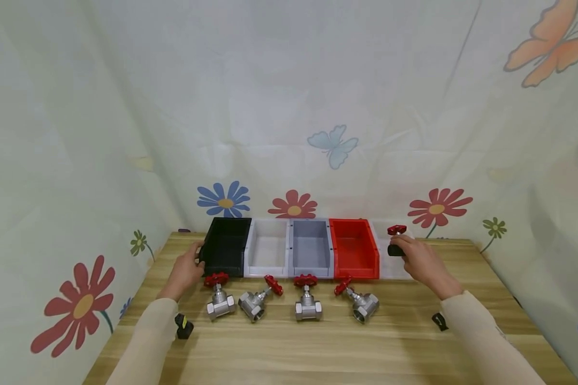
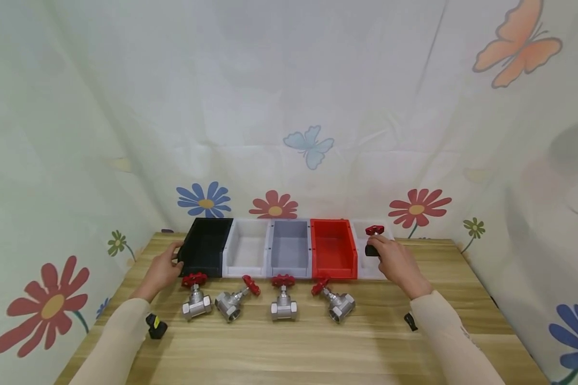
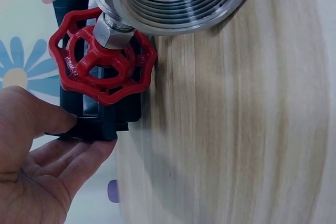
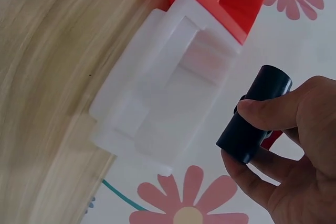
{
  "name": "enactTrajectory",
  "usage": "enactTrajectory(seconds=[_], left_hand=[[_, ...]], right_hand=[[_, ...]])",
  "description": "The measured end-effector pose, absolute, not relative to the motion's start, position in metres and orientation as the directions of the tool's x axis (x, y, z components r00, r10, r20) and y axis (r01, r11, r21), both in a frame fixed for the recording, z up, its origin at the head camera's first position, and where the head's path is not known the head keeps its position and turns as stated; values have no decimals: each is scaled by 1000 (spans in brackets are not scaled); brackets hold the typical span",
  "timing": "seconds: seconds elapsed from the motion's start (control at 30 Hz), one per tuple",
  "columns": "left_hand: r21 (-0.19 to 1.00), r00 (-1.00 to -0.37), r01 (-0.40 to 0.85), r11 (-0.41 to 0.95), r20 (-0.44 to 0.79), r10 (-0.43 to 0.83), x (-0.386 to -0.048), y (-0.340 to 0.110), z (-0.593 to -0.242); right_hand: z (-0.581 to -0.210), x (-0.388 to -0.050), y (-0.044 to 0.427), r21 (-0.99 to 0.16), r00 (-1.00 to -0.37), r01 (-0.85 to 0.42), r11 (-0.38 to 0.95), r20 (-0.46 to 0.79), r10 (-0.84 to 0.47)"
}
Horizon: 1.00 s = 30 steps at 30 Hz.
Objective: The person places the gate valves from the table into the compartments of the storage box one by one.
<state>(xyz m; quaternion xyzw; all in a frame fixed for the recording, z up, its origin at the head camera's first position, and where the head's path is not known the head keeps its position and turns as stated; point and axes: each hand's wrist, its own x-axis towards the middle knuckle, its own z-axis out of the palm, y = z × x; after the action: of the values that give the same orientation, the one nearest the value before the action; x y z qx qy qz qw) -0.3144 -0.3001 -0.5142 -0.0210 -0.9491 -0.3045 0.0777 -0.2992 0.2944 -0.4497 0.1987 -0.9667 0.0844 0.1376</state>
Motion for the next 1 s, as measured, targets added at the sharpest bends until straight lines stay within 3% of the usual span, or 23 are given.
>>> enactTrajectory(seconds=[1.0], left_hand=[[573,-988,89,815,155,-1,-308,-301,-511]], right_hand=[[-480,-337,301,-173,-921,-390,904,99,-378]])
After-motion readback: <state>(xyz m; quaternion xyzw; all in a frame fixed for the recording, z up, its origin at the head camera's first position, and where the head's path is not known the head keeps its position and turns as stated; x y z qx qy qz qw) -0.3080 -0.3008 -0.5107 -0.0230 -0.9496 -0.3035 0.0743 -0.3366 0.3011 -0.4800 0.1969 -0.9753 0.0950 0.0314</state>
